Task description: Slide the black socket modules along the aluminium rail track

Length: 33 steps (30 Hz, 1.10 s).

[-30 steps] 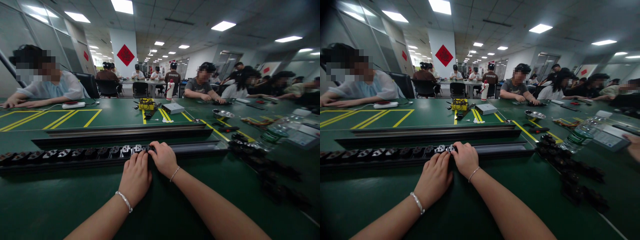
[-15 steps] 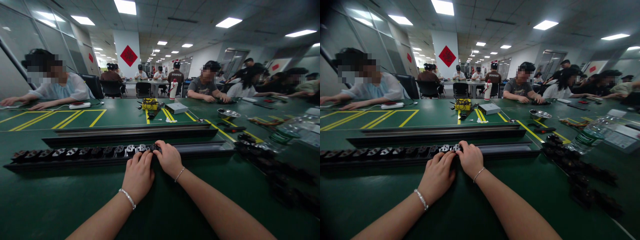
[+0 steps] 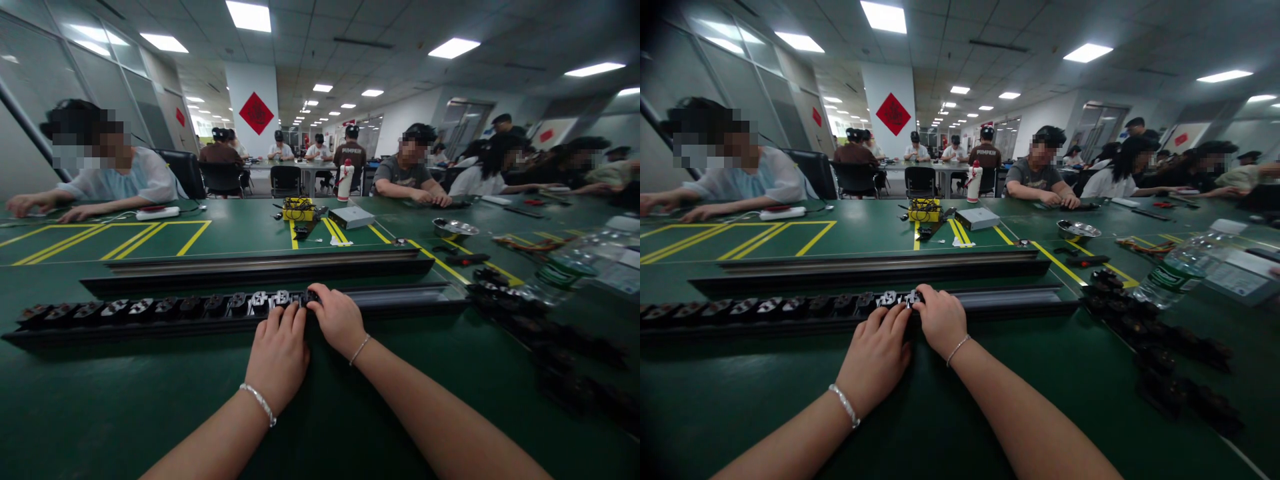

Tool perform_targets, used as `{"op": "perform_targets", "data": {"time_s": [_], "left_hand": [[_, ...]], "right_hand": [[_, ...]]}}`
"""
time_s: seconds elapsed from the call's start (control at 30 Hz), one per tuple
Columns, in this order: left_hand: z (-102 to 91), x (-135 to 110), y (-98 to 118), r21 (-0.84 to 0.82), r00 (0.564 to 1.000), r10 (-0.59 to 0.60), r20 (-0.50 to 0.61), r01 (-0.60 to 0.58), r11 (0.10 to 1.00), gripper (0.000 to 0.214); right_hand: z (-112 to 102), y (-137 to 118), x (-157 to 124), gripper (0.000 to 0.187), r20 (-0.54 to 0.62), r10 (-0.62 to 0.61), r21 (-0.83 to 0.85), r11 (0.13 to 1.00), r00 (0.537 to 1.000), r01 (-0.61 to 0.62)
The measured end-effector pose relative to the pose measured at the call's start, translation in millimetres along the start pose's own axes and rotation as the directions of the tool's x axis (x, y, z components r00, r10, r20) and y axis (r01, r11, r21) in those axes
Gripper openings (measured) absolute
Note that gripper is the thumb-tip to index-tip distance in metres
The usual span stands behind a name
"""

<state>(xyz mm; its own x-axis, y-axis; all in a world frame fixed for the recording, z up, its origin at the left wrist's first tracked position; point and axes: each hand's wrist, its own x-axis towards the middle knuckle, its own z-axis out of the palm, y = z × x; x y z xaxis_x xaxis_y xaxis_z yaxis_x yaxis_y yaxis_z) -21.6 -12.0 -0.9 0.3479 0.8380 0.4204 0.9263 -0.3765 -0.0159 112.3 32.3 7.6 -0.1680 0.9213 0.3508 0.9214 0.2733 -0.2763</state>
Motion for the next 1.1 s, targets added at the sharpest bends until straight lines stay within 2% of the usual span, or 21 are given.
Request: {"op": "perform_targets", "data": {"time_s": [0.23,0.57,0.9,1.1], "left_hand": [[0.4,-0.9,0.5,0.019,1.0,0.002,0.0,-0.002,1.0,0.044],[0.3,0.3,-5.1,-0.045,1.0,0.002,0.003,-0.002,0.999,0.045],[2.2,0.8,-6.2,-0.057,1.0,0.005,0.003,-0.004,0.998,0.047],[2.3,0.9,-5.8,-0.064,1.0,-0.004,0.006,0.004,0.998,0.045]], "right_hand": [[0.8,1.6,0.5,0.029,-0.012,-0.027,-0.004,1.0,1.0,0.027],[3.3,2.3,-1.1,0.03,-0.021,-0.039,0.001,0.999,0.999,0.039],[7.5,5.1,-5.6,0.035,-0.102,-0.077,0.057,0.995,0.992,0.083],[8.3,1.8,-5.0,0.035,-0.132,-0.045,0.07,0.996,0.99,0.055]]}}
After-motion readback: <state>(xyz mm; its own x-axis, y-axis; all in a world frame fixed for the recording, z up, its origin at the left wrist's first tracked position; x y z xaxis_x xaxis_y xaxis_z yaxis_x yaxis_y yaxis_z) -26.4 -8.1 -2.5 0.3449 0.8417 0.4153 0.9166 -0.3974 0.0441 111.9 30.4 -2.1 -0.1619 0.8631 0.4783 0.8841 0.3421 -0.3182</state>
